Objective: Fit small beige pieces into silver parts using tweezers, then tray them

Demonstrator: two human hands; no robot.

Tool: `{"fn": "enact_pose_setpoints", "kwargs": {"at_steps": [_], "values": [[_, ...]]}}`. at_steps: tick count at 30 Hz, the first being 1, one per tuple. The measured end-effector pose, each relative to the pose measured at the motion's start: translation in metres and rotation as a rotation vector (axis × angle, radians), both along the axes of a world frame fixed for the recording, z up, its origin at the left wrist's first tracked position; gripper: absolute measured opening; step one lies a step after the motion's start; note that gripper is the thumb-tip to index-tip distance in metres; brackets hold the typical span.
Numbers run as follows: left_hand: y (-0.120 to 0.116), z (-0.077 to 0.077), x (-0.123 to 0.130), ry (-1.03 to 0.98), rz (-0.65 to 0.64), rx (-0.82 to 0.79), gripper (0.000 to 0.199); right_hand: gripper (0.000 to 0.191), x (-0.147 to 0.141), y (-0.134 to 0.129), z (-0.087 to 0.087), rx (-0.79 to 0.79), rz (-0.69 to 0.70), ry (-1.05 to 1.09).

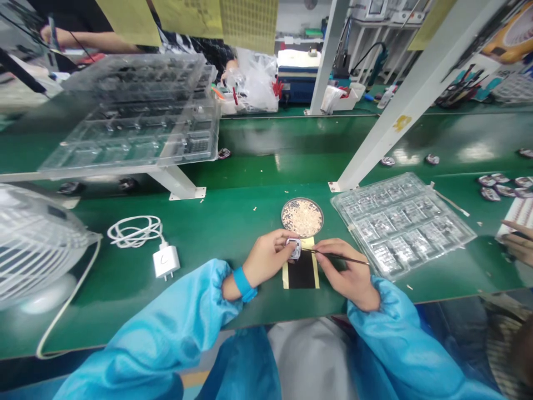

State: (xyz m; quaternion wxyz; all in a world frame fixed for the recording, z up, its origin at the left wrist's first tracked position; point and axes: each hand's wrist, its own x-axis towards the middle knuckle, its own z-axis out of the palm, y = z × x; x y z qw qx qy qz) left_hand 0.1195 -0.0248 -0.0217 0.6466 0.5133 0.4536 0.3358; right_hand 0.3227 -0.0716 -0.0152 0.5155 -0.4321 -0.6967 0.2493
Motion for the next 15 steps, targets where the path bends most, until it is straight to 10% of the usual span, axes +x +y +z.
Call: {"fn": "enact_pose_setpoints", "kwargs": {"at_steps": [15], "values": [[-0.0013, 0.0009, -0.0005, -0.022, -0.002, 0.054, 0.031, 0.037, -0.0024, 0.0014, 0.0012, 0.079, 0.039, -0.069]]}}
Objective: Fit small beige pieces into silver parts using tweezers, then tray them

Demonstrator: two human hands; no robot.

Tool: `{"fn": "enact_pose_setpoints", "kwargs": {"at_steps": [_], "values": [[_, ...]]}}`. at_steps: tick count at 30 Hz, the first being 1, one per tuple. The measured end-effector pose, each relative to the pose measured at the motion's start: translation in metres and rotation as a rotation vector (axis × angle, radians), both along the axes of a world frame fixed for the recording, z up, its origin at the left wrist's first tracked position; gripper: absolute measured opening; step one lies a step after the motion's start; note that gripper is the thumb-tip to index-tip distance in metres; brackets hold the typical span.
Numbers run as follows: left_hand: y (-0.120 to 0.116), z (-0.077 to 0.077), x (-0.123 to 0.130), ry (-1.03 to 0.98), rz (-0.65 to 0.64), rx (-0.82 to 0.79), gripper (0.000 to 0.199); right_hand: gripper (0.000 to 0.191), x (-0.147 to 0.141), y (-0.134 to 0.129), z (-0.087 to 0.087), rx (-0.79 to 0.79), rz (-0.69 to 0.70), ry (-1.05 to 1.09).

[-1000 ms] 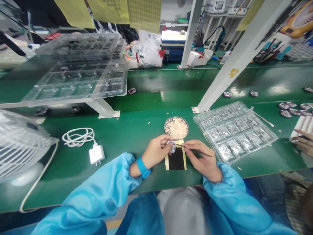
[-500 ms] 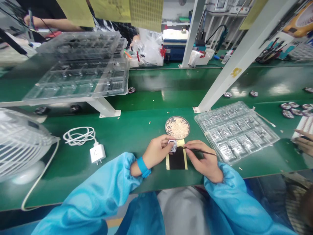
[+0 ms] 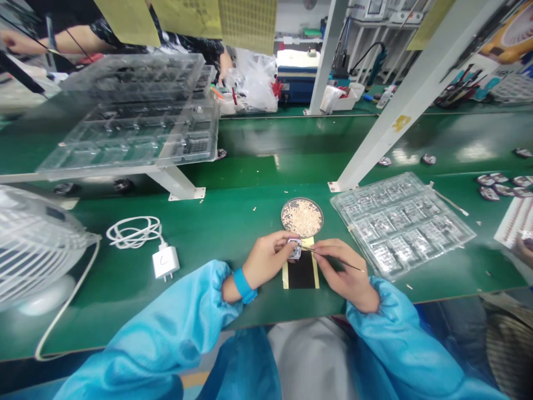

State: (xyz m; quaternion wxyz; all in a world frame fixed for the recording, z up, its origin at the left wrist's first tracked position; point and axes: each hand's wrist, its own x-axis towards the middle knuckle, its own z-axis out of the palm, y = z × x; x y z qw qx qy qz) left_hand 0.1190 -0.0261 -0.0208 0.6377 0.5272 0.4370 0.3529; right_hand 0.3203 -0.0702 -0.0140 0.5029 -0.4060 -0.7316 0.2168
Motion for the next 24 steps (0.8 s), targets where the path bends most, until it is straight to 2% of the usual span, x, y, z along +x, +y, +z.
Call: {"fn": "enact_pose_setpoints", "kwargs": {"at_steps": [24], "values": [[0.0025, 0.0063, -0.0013, 0.013, 0.005, -0.006, 0.037, 0.020, 0.0015, -0.0025, -0.0017, -0.121, -0.030, 0.036]]}}
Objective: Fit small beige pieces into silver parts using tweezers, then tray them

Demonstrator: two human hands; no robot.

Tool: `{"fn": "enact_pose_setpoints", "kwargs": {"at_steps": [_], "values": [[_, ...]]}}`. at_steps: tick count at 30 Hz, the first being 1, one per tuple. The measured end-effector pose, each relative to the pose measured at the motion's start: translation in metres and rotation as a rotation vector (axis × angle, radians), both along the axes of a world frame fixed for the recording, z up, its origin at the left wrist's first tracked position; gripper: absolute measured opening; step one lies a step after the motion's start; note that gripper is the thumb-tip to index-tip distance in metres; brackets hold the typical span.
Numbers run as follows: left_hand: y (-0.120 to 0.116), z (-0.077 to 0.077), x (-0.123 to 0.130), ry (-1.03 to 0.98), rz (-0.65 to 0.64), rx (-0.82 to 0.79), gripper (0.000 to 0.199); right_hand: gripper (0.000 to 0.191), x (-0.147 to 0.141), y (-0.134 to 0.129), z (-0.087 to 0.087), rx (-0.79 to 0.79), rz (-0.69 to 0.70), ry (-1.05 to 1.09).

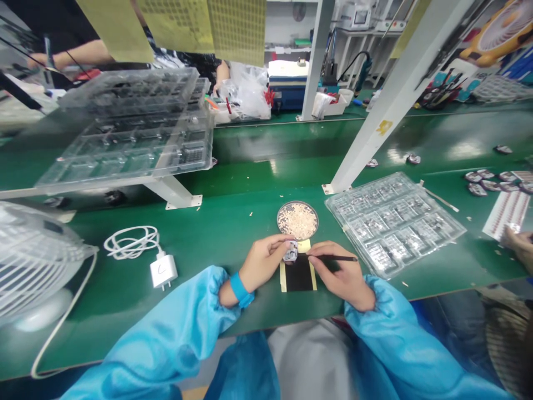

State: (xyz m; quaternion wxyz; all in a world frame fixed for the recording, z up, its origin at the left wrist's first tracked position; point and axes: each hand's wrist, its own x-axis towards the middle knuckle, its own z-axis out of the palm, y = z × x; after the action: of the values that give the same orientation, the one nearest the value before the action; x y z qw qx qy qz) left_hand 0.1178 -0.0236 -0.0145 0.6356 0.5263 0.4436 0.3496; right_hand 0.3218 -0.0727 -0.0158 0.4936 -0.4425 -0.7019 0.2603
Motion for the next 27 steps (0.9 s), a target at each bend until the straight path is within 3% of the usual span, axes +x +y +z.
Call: {"fn": "enact_pose_setpoints", "kwargs": {"at_steps": [9, 18, 23, 27], "values": [[0.004, 0.001, -0.003, -0.061, 0.006, -0.095, 0.041, 0.005, 0.005, 0.002, -0.006, -0.174, 0.068, 0.194], [0.010, 0.007, -0.008, -0.073, -0.038, -0.129, 0.045, 0.001, 0.006, 0.005, -0.002, -0.213, 0.133, 0.276], [0.010, 0.012, -0.008, -0.014, -0.050, -0.094, 0.044, 0.015, 0.008, -0.005, 0.001, -0.278, 0.122, 0.331], [0.011, 0.012, -0.012, 0.044, -0.036, -0.056, 0.044, 0.031, 0.027, -0.021, 0.016, -0.313, 0.089, 0.475]]}}
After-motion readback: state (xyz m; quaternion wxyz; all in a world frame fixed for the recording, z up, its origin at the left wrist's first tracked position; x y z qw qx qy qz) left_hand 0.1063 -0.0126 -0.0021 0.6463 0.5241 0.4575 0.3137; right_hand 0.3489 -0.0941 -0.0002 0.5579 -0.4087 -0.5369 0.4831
